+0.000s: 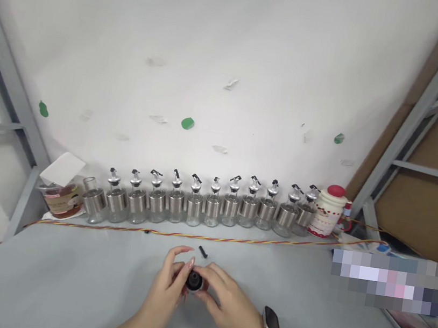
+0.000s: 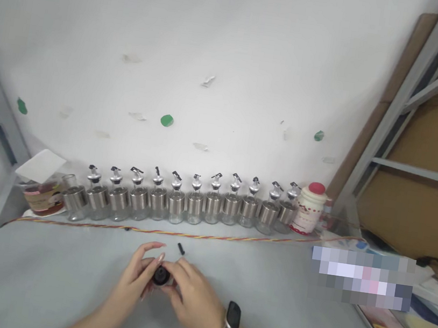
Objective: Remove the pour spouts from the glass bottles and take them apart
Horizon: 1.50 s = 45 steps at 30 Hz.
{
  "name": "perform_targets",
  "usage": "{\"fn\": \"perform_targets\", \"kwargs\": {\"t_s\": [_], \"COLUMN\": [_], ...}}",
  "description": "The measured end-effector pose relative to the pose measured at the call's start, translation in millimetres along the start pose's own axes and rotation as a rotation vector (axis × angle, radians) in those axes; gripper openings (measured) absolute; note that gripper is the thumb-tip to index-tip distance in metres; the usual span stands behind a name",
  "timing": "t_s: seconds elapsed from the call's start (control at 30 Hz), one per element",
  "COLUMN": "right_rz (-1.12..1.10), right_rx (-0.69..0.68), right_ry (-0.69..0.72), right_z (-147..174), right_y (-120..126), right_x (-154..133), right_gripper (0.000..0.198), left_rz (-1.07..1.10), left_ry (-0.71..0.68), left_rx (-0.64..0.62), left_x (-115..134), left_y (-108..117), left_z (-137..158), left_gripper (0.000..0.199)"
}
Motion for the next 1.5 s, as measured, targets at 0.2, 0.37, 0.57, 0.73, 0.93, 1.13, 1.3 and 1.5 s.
{"fn": "perform_targets", "kwargs": {"t_s": [0.2,0.37,0.57,0.73,0.93,1.13,1.3,1.5], "right_rz": [-0.101,-0.234,-0.321,-0.26,0.035,-0.065,-0.061,0.037], "right_rx": [0.127,0.217,0.144,0.098,0.115,0.158,0.156,0.1], "right_ry": [-0.067,-0.137,-0.125,-0.135,0.012,-0.021,-0.05,-0.012], "right_z": [-2,-3,-3,0,1,4,4,2], "right_y": [0,1,-4,-5,1,-6,-6,0], "right_x": [5,6,4,4,6,7,5,6], "right_gripper": [0.017,0.026,0.026,0.025,0.021,0.024,0.024,0.024], "left_rz": [-0.039,-0.411,-0.659,-0.73,-0.785,-0.71,-0.776,-0.841], "left_ry": [0.004,-0.193,-0.408,-0.498,-0.574,-0.477,-0.471,-0.461], "left_rx": [-0.073,-0.128,-0.136,-0.175,-0.202,-0.219,-0.268,-0.267], "left_x": [2,3,3,3,3,-1,3,7], "left_y": [-2,5,13,11,7,4,6,9], "left_z": [4,7,3,4,9,12,12,8], "left_gripper": [0.034,0.022,0.013,0.014,0.014,0.019,0.02,0.012]}}
Point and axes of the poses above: each hand's wrist, its own z-axis away from the middle knuckle, its own y-axis out of the back of the hand, x = y × z, the point moved 2 cm from there along -z, towards the middle knuckle, and after that the axes turned 5 degrees about z, right-handed, at the moved point
